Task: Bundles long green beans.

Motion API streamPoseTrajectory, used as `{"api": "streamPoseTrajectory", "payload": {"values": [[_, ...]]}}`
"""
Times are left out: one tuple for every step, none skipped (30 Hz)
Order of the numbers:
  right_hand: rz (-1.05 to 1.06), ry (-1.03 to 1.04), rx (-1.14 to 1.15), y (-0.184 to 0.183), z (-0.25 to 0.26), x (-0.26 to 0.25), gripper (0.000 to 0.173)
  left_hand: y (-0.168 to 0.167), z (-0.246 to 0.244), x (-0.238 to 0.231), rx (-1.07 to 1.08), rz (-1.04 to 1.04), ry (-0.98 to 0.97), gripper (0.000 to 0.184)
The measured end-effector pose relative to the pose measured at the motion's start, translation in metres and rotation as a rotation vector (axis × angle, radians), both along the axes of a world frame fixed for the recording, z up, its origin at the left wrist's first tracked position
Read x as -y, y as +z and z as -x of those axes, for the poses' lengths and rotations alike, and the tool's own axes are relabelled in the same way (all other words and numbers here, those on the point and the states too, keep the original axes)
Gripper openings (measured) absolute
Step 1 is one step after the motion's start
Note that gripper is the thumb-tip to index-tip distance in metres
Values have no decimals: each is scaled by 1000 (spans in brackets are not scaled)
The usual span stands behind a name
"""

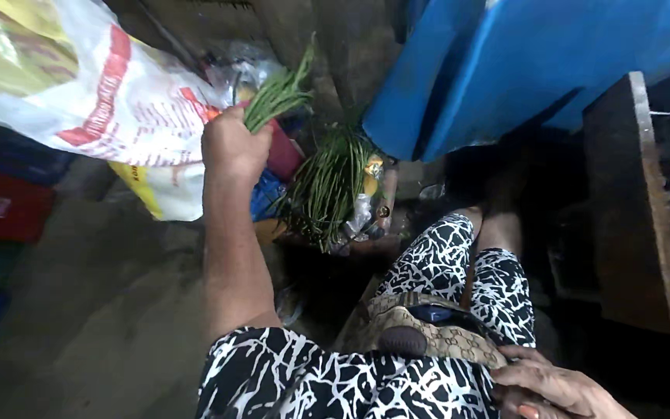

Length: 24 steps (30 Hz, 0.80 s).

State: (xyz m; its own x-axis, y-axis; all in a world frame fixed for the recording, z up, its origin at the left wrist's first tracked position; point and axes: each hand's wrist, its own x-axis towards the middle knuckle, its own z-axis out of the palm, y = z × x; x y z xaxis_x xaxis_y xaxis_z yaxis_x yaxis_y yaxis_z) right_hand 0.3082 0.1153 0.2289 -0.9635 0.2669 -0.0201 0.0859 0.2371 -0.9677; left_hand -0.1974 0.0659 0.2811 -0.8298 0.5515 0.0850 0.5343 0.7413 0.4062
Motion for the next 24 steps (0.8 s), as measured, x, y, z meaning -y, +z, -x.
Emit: {"api": "streamPoseTrajectory", "payload": {"values": [[9,-8,-11,1,-2,0,34,3,-8,-3,16,-9,-44,40],[11,-18,-24,1,-3,-1,34,6,-17,-7,27,-10,-96,40],[0,-34,-38,1,-5,-1,33,7,-26,-11,28,-7,-157,39],[-23,-58,-54,1,-6,-1,32,8,-37,-17,33,1,-225,37],[-58,-99,-72,2,-7,-1,31,8,-50,-22,37,7,-305,34],[-103,-158,-86,4,-8,-1,29,6,-65,-29,36,9,-400,30],[-157,-233,-98,6,-8,-1,28,3,-80,-34,30,1,-511,26],[-231,-325,-111,9,-6,0,26,-3,-95,-40,3,-21,-650,22],[-322,-424,-122,13,-3,-1,26,-9,-111,-47,-10,-40,-801,20],[-430,-506,-132,18,1,-3,27,-14,-128,-54,-8,-48,-949,22],[-550,-570,-128,22,6,-6,30,-19,-147,-61,12,-59,-1097,26],[-660,-612,-102,25,12,-10,33,-25,-165,-69,17,-73,-1254,24],[-734,-637,-57,26,18,-16,38,-33,-183,-76,-4,-105,-1411,17],[-758,-647,11,26,24,-21,46,-40,-201,-83,-54,-142,-1542,12],[-735,-636,101,24,29,-27,57,-44,-221,-88,-120,-181,-1636,8],[-663,-614,186,22,33,-32,67,-46,-238,-93,-179,-241,-1706,5],[-531,-588,253,19,35,-38,73,-48,-251,-96,-226,-300,-1753,6],[-366,-561,294,16,35,-44,74,-48,-260,-100,-264,-348,-1781,9],[-213,-550,282,10,32,-49,67,-48,-266,-105,-301,-384,-1792,11],[-109,-566,247,4,29,-51,56,-49,-270,-109,-327,-412,-1784,11],[-61,-594,232,0,26,-52,45,-51,-272,-112,-339,-433,-1764,9],[-57,-629,229,-2,23,-53,37,-54,-274,-114,-335,-464,-1729,7],[-81,-667,233,-3,20,-55,34,-57,-274,-116,-311,-518,-1673,10],[-116,-707,236,-3,16,-56,33,-62,-274,-115,-277,-593,-1598,20]]}}
